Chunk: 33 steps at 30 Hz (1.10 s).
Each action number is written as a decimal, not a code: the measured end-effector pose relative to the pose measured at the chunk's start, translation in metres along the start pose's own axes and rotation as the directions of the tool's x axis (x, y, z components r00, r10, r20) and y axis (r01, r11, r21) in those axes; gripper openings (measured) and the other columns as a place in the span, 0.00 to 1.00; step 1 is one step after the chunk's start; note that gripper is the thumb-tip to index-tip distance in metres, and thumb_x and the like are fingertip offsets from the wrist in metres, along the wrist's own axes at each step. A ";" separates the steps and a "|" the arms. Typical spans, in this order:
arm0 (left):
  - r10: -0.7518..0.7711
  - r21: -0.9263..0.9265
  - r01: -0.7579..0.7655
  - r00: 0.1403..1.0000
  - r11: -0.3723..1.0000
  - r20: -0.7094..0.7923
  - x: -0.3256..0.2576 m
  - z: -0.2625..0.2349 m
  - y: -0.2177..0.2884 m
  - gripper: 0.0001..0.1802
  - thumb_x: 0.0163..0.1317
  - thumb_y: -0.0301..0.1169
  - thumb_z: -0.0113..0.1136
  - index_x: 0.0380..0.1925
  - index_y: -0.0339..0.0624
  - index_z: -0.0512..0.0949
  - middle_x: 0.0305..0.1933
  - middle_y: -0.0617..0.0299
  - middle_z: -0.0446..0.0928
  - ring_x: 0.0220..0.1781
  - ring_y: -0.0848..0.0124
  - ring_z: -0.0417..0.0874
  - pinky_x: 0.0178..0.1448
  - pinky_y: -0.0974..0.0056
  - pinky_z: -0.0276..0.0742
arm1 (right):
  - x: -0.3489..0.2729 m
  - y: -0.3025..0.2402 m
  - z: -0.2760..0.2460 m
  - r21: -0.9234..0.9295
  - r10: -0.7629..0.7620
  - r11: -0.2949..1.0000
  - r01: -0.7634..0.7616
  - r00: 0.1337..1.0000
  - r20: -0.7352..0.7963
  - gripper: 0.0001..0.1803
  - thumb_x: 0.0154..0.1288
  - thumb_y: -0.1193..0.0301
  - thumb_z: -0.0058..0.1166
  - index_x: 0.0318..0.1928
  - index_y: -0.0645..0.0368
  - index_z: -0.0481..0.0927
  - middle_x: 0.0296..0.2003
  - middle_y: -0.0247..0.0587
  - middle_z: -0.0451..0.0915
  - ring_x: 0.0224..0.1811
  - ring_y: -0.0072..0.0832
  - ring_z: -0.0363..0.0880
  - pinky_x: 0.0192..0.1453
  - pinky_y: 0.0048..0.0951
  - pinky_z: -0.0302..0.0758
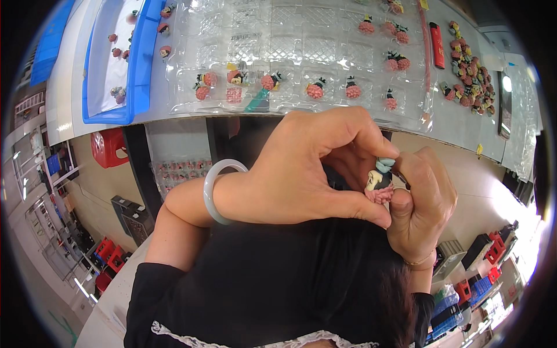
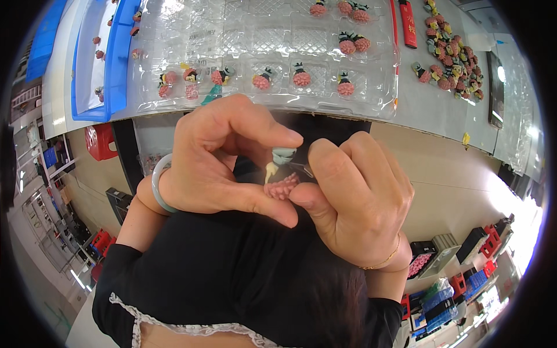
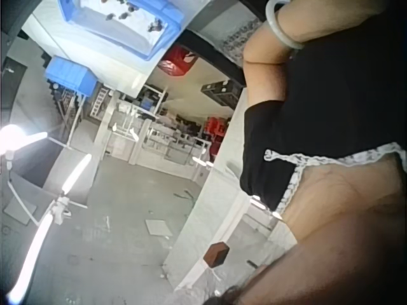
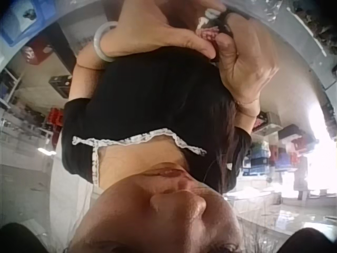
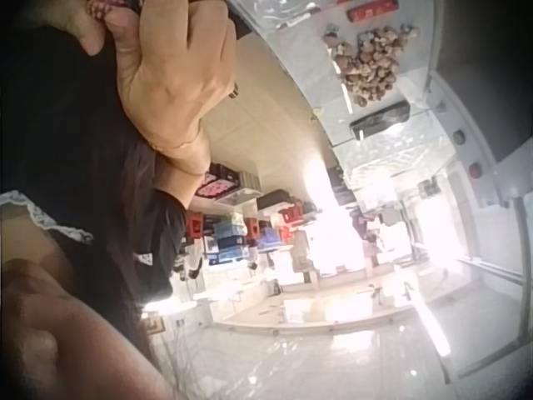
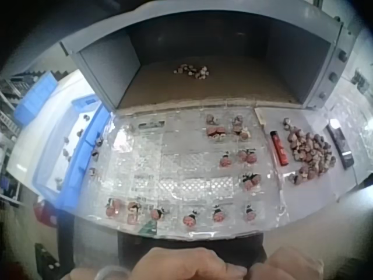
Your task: Painting or detailing small ceramic figurines at a workbench.
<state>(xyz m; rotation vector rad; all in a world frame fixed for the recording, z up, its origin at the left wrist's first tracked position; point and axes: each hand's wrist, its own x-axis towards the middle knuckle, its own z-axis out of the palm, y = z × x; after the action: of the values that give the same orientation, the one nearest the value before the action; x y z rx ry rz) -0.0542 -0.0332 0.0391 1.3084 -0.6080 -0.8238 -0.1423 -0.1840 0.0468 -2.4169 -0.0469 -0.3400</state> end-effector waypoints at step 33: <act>-0.004 -0.039 0.003 1.000 0.999 -0.017 0.000 0.001 -0.005 0.27 0.30 0.22 0.73 0.36 0.38 0.72 0.32 0.66 0.68 0.29 0.84 0.68 0.31 0.81 0.65 | 0.002 -0.001 -0.002 -0.096 0.019 0.995 -0.014 0.999 0.045 0.20 0.50 0.53 0.50 0.28 0.59 0.72 0.16 0.36 0.59 0.16 0.31 0.61 0.17 0.29 0.58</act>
<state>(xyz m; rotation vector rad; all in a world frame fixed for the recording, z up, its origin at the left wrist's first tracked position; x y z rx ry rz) -0.0556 -0.0339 0.0341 1.2801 -0.5734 -0.8223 -0.1412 -0.1848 0.0498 -2.5184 -0.0315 -0.2849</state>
